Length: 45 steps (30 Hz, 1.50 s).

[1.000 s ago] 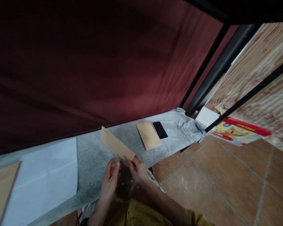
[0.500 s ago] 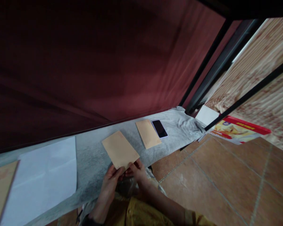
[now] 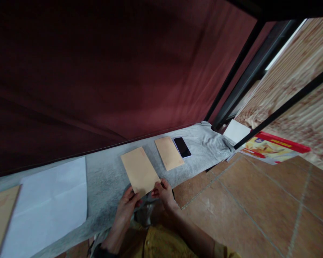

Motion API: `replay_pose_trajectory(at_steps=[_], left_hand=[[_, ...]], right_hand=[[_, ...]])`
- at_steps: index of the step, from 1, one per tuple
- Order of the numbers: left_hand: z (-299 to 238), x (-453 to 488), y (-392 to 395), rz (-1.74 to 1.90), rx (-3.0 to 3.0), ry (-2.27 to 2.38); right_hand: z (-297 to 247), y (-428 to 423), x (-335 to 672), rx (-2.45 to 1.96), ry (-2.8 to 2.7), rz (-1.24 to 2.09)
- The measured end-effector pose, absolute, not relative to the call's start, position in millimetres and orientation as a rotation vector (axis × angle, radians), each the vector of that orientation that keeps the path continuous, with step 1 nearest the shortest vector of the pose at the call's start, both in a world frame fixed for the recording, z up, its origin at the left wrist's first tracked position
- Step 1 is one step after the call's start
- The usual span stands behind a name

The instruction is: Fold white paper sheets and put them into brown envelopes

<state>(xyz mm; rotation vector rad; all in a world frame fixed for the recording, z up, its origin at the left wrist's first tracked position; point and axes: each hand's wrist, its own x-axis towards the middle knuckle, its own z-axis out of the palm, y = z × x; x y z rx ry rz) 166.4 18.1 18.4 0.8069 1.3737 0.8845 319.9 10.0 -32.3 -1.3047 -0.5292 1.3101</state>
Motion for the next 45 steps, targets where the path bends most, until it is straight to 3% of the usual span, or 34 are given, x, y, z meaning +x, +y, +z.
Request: replay_pose_trajectory(at_steps=[34,40,45], left_hand=[[-6,211,14,0.929,0.898,1.261],[8,167,21,0.976,1.576,1.676],[13,108,18,0.677,1.941,2.217]], right_hand=[[-12,12,423,-1.42,-0.566,1.044],[-13,3,396,-1.435,-0.634,1.093],[-20,4,390,-1.421,-0.639,1.127]])
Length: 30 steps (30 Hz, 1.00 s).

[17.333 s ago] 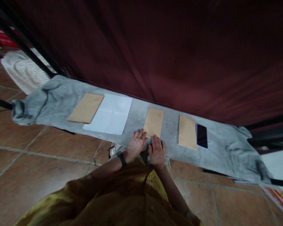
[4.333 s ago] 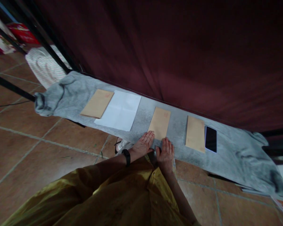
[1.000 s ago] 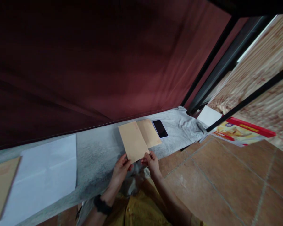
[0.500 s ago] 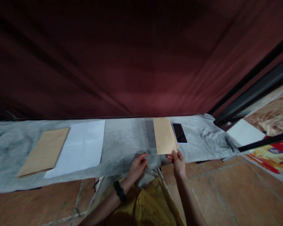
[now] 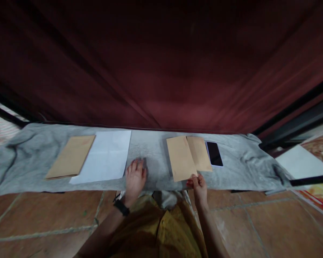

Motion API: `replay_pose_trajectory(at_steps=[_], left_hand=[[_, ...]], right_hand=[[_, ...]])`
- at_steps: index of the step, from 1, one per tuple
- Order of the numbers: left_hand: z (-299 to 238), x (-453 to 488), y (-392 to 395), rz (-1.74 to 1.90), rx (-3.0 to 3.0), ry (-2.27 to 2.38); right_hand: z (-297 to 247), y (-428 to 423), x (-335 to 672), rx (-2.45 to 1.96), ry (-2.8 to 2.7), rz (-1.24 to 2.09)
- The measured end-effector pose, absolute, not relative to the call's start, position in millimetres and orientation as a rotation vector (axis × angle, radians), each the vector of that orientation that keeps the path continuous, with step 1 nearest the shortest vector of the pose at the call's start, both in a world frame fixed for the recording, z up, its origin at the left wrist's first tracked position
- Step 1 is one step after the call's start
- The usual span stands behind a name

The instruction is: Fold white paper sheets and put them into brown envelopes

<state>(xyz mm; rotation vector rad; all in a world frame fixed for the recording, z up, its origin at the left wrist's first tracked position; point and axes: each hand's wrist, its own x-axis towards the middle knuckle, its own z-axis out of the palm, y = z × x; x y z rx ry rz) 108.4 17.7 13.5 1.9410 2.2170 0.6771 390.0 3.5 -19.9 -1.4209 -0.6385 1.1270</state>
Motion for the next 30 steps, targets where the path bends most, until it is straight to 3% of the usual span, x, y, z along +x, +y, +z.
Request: replay_pose_trajectory(at_steps=[9,21,30], left_hand=[[9,66,9,0.3,1.729,2.717],[39,24,20,-0.023,1.424,2.679],[43,18,23,-0.046,1.362,2.65]], right_hand=[[-23,4,394,-1.411,-0.624,1.125],[-23,6,412,-1.366,-0.571,1.07],[-25,19,461,-1.365,-0.553,0.902]])
